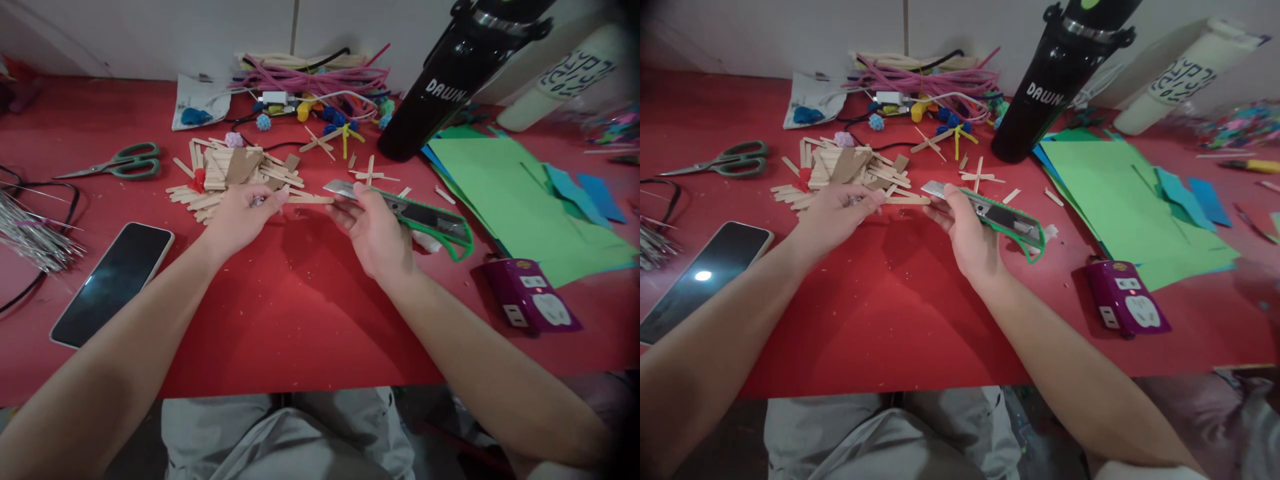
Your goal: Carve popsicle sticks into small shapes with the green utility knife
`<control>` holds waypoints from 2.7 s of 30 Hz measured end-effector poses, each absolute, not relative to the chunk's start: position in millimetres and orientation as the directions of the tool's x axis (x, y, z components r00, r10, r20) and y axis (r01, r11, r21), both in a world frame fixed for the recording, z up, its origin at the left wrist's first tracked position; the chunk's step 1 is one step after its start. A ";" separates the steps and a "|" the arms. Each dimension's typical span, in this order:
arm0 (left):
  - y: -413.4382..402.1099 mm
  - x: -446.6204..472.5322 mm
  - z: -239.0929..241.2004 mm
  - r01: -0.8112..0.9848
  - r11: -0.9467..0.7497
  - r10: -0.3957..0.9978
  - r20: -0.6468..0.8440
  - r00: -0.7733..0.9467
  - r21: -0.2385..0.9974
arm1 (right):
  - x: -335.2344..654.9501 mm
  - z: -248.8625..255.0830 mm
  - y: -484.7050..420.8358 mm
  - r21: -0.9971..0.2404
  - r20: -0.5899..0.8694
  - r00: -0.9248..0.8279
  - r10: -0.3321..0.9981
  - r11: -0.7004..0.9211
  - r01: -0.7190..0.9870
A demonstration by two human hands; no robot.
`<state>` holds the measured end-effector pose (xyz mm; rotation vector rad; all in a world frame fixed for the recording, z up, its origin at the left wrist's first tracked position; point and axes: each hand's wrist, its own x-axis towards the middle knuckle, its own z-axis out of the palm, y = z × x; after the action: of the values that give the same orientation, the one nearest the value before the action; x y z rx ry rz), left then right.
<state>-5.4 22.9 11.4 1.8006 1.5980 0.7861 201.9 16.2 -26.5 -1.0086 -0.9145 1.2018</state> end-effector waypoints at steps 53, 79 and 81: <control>26.1 -7.0 8.5 0.812 -0.181 0.942 -0.139 0.306 0.555 | 191.7 -22.1 -1.9 -0.817 0.436 -0.233 0.869 0.491 0.302; 28.0 -4.3 13.5 0.874 -0.212 0.935 -0.170 0.312 0.437 | 186.1 -12.1 -5.2 -0.753 0.435 -0.358 0.826 0.552 0.359; 28.7 -4.7 13.2 0.873 -0.211 0.936 -0.166 0.310 0.440 | 185.4 -11.0 -5.1 -0.739 0.439 -0.367 0.820 0.562 0.371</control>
<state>-4.7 28.7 13.2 2.1295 1.6035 0.1868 185.4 -5.1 -11.0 -0.9581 -1.9630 0.6822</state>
